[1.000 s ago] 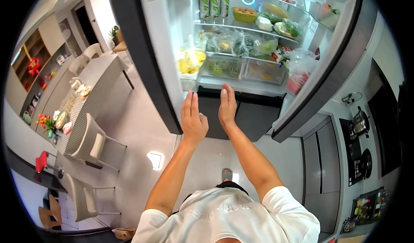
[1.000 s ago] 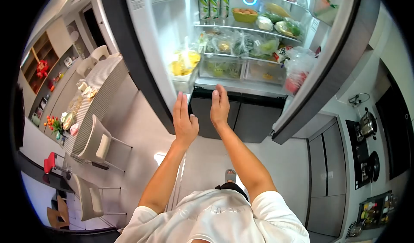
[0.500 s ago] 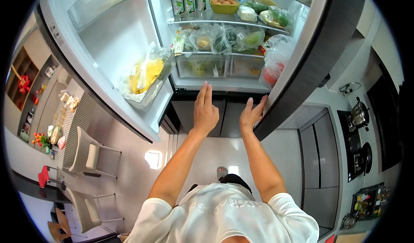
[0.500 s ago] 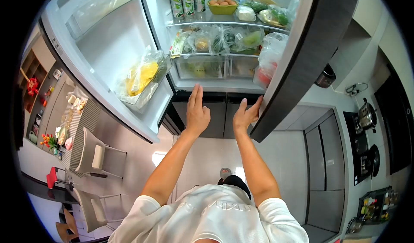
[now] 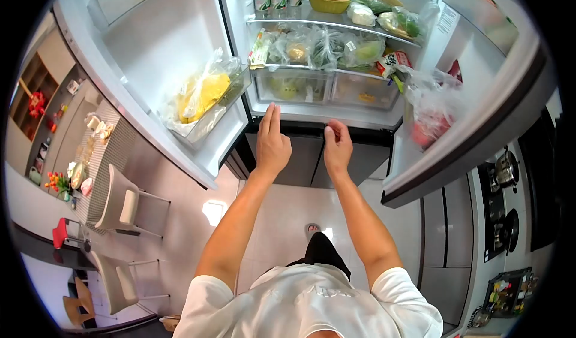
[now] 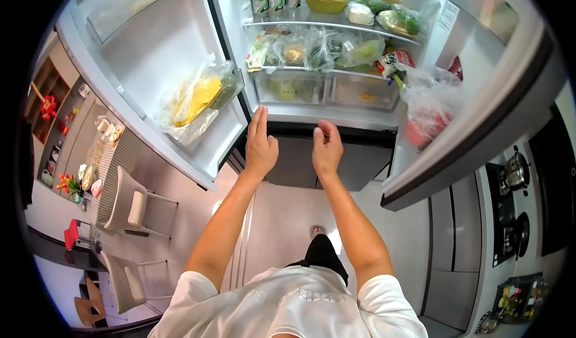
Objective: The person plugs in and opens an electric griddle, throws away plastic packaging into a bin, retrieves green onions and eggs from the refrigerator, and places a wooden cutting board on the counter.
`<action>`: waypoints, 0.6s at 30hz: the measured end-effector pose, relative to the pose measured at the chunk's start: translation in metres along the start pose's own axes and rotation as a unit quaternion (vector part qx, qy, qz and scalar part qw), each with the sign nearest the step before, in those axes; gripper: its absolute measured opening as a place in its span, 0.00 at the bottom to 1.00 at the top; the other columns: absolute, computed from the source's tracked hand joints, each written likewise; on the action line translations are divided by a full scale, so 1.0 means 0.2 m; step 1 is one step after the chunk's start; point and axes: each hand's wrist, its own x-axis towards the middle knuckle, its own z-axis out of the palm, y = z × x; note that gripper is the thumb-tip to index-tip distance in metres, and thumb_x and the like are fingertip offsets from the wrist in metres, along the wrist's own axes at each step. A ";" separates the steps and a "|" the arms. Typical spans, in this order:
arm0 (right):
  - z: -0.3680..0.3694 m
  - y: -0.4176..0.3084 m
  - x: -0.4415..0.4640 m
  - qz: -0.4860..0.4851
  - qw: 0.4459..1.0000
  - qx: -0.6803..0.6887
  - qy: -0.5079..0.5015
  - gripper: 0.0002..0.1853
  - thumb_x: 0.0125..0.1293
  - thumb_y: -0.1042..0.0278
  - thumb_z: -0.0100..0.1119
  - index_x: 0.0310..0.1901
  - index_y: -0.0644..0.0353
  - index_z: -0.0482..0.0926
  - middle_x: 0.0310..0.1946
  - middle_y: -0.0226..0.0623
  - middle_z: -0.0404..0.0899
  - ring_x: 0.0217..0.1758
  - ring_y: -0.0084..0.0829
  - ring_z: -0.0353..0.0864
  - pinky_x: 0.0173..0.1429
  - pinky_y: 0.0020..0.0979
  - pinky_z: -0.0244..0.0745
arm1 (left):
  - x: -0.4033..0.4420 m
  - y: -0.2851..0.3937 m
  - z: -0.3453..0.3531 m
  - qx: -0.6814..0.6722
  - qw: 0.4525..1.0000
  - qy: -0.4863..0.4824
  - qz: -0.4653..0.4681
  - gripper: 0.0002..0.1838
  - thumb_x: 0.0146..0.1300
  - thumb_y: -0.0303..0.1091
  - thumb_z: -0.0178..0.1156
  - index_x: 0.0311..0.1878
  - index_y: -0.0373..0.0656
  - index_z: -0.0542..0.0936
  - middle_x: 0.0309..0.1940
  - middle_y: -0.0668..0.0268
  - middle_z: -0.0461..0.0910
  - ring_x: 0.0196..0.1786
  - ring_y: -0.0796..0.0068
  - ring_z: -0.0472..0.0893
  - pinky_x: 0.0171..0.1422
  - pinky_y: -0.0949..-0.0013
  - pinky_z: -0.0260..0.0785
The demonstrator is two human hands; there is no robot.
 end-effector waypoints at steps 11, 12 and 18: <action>0.70 0.20 1.00 -0.032 0.967 -0.003 -0.252 0.12 0.71 0.69 0.64 0.52 0.61 0.90 0.42 0.41 0.93 0.44 0.29 0.91 0.54 0.31 0.83 | 0.59 -0.37 0.46 0.013 0.997 0.030 -0.070 0.39 0.61 0.14 0.50 0.80 0.29 0.62 0.80 0.41 0.62 0.82 0.40 0.64 0.85 0.52 0.60; 0.78 0.24 1.09 -0.033 0.965 0.001 -0.260 0.12 0.71 0.69 0.64 0.52 0.61 0.90 0.42 0.41 0.93 0.44 0.29 0.91 0.54 0.31 0.83 | 0.64 -0.43 0.49 0.022 0.995 0.040 -0.093 0.39 0.61 0.14 0.49 0.80 0.29 0.62 0.80 0.39 0.63 0.82 0.40 0.63 0.85 0.53 0.59; 1.31 0.30 1.37 -0.050 0.940 -0.078 -0.329 0.16 0.64 0.63 0.68 0.50 0.61 0.91 0.45 0.50 0.91 0.49 0.47 0.91 0.57 0.41 0.84 | 0.92 -0.64 0.52 0.092 0.987 0.052 -0.122 0.39 0.60 0.12 0.47 0.79 0.26 0.62 0.80 0.36 0.62 0.82 0.39 0.64 0.85 0.53 0.58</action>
